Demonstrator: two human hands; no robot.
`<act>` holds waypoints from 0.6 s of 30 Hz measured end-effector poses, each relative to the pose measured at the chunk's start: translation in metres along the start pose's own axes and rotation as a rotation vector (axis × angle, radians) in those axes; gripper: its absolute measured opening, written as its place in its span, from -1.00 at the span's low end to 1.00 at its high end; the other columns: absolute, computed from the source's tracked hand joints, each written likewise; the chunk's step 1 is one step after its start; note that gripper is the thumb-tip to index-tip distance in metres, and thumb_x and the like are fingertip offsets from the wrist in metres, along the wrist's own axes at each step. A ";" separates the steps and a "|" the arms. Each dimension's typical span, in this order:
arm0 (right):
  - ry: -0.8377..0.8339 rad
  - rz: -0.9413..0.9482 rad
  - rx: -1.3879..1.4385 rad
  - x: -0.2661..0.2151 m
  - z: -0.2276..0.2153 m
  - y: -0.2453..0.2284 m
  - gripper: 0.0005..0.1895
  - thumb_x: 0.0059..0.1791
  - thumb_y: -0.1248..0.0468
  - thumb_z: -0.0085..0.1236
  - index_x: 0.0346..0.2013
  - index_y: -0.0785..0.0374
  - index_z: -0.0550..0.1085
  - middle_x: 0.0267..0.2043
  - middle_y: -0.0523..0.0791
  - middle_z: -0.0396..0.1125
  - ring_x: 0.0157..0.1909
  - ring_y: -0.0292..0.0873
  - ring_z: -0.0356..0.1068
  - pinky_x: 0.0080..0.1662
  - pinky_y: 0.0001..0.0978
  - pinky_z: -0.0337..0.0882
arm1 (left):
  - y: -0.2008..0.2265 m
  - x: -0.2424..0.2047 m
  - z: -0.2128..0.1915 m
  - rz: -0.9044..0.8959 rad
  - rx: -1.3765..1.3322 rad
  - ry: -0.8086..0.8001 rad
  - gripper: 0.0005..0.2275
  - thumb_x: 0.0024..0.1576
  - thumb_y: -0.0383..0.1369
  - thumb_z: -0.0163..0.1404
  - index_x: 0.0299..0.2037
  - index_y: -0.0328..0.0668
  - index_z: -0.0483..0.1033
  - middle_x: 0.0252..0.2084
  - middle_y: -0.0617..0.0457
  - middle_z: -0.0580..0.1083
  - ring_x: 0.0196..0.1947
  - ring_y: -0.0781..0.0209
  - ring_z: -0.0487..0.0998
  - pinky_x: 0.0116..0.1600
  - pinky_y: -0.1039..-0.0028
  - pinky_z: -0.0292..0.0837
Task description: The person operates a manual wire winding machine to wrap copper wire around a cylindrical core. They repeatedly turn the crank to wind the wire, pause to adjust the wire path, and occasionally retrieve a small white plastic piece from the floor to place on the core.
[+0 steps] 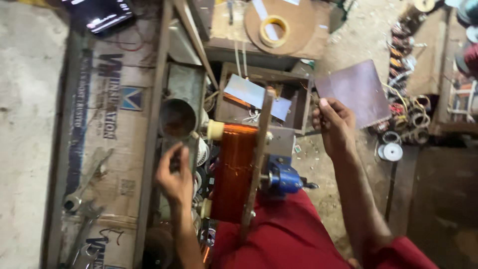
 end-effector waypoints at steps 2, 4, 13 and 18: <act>0.038 -0.064 0.039 -0.037 -0.005 -0.013 -0.86 0.13 0.29 0.13 -0.12 0.33 0.49 -0.35 -0.14 0.39 -0.41 -0.33 0.34 -0.35 -0.53 0.29 | 0.039 -0.029 -0.005 -0.136 -0.286 -0.061 -0.79 0.20 -0.34 0.16 -0.02 -0.21 0.64 -0.31 0.07 0.63 -0.45 0.27 0.56 -0.33 0.49 0.48; 0.060 -0.115 0.053 -0.074 0.005 -0.021 -0.86 0.11 0.29 0.12 -0.12 0.33 0.49 -0.33 -0.16 0.40 -0.41 -0.33 0.34 -0.37 -0.51 0.27 | 0.088 -0.056 -0.003 -0.169 -0.405 -0.169 -0.87 0.16 -0.39 0.18 -0.14 -0.19 0.67 -0.27 0.03 0.67 -0.34 0.26 0.69 -0.24 0.46 0.58; -0.191 -0.082 0.032 -0.183 0.084 -0.020 -0.89 0.15 0.32 0.07 -0.15 0.34 0.49 -0.39 -0.14 0.38 -0.41 -0.34 0.31 -0.34 -0.51 0.28 | 0.204 -0.079 0.026 0.082 -0.842 -0.520 -0.79 0.21 -0.44 0.18 0.01 -0.32 0.62 -0.02 -0.05 0.63 -0.05 0.23 0.67 0.05 0.48 0.61; -0.221 -0.095 -0.040 -0.206 0.094 -0.020 -0.88 0.13 0.32 0.09 -0.17 0.36 0.49 -0.41 -0.13 0.39 -0.42 -0.33 0.32 -0.34 -0.49 0.30 | 0.183 -0.097 0.031 -0.240 -1.085 -0.571 -0.82 0.22 -0.47 0.17 -0.03 -0.39 0.64 -0.11 -0.08 0.64 -0.17 0.27 0.66 -0.04 0.50 0.61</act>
Point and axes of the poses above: each hand's wrist, its own x-axis towards the middle knuckle, its own z-axis out of the palm, y = z × x, the point moved 9 cm from there along x, towards the middle knuckle
